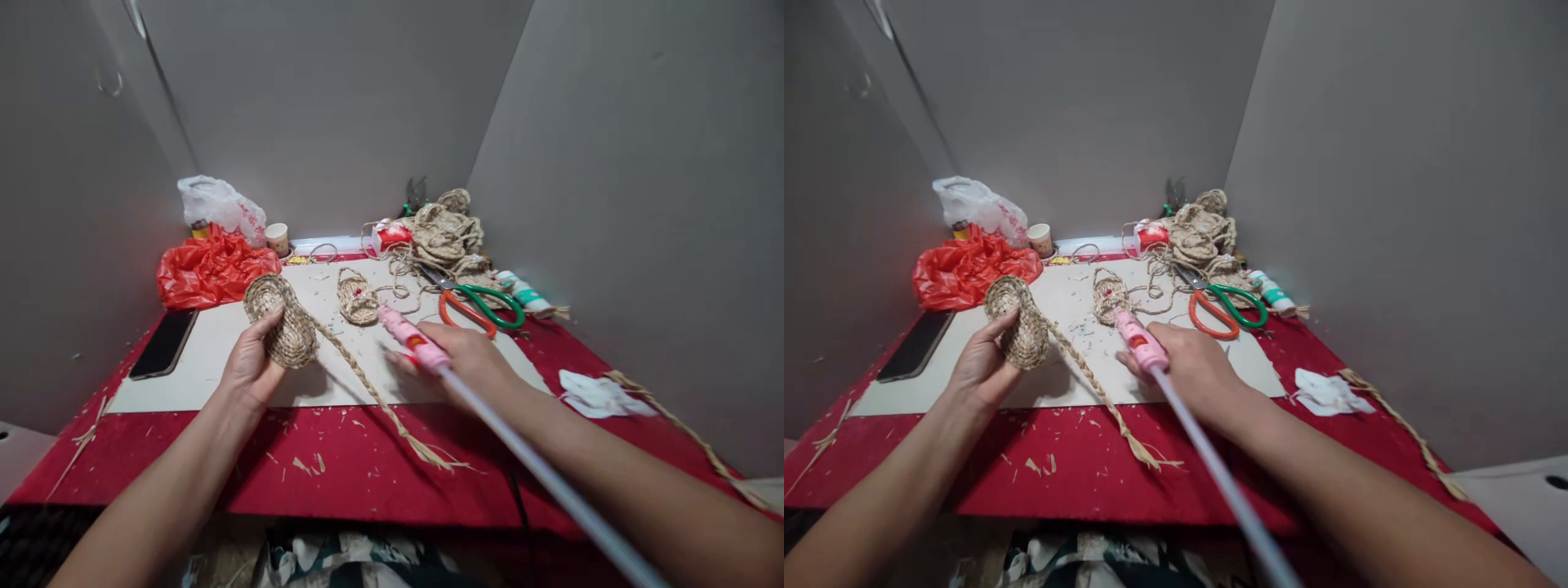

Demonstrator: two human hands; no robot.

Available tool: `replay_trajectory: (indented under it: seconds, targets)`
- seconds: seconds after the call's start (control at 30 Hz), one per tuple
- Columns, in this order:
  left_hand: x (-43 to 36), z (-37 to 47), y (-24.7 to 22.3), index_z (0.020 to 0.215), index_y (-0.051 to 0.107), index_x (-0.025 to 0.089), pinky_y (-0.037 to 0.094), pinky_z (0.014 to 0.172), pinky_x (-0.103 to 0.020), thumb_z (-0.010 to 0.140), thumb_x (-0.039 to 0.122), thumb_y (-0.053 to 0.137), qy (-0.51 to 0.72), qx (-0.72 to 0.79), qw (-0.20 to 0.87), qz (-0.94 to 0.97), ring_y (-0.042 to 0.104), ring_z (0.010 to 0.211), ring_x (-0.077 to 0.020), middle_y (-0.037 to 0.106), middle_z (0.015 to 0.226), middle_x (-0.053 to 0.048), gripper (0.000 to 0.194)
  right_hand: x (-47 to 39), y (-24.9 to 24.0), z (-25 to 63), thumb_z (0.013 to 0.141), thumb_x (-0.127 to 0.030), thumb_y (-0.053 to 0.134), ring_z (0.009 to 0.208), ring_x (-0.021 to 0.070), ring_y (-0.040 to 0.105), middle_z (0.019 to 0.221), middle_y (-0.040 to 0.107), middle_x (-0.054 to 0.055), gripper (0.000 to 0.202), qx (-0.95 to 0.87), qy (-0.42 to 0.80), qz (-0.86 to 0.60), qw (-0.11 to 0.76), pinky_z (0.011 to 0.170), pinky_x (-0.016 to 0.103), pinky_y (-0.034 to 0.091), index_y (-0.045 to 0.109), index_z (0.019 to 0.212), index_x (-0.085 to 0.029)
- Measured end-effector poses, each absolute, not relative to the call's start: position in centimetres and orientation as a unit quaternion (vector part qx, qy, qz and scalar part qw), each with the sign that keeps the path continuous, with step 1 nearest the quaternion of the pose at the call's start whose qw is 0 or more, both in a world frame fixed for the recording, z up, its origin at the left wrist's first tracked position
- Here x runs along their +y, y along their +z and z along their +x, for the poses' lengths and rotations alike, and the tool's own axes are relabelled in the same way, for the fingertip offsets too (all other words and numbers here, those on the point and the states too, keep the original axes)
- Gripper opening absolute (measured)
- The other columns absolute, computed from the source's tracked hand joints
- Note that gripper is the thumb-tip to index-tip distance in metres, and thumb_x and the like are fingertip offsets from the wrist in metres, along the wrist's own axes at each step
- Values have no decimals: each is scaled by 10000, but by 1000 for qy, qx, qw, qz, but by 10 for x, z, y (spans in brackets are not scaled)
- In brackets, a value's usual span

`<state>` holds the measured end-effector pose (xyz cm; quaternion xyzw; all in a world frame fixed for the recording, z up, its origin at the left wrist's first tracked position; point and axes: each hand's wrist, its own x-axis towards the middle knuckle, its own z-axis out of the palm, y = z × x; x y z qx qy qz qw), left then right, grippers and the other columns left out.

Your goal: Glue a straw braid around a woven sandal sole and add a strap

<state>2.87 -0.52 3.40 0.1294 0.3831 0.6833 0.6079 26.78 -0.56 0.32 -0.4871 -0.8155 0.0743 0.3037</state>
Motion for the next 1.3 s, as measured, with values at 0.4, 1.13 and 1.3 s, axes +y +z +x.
replay_trajectory:
  seconds: [0.4, 1.13, 1.3]
  targets:
    - [-15, 28, 42, 863, 695, 80, 596, 731, -269, 810, 10, 533, 692, 369, 595, 174, 700, 624, -143, 750, 737, -59, 184, 3, 27, 279, 837, -451, 558, 922, 269, 642, 1018, 686, 132, 367, -838, 63, -526, 128, 739, 338, 462, 645, 1027, -150]
    - [-20, 20, 42, 868, 684, 107, 578, 749, -274, 719, 75, 672, 718, 341, 557, 240, 687, 631, -142, 735, 727, -31, 153, -16, 21, 186, 887, -136, 432, 814, 166, 654, 989, 699, 125, 336, -877, 15, -258, 405, 743, 280, 507, 543, 1203, -111]
    - [-20, 21, 42, 857, 683, 96, 573, 762, -289, 724, 61, 661, 722, 338, 559, 227, 685, 613, -146, 732, 724, -39, 139, -20, 24, 182, 895, -145, 428, 760, 170, 659, 929, 707, 118, 326, -880, 12, -291, 375, 702, 278, 503, 536, 1201, -104]
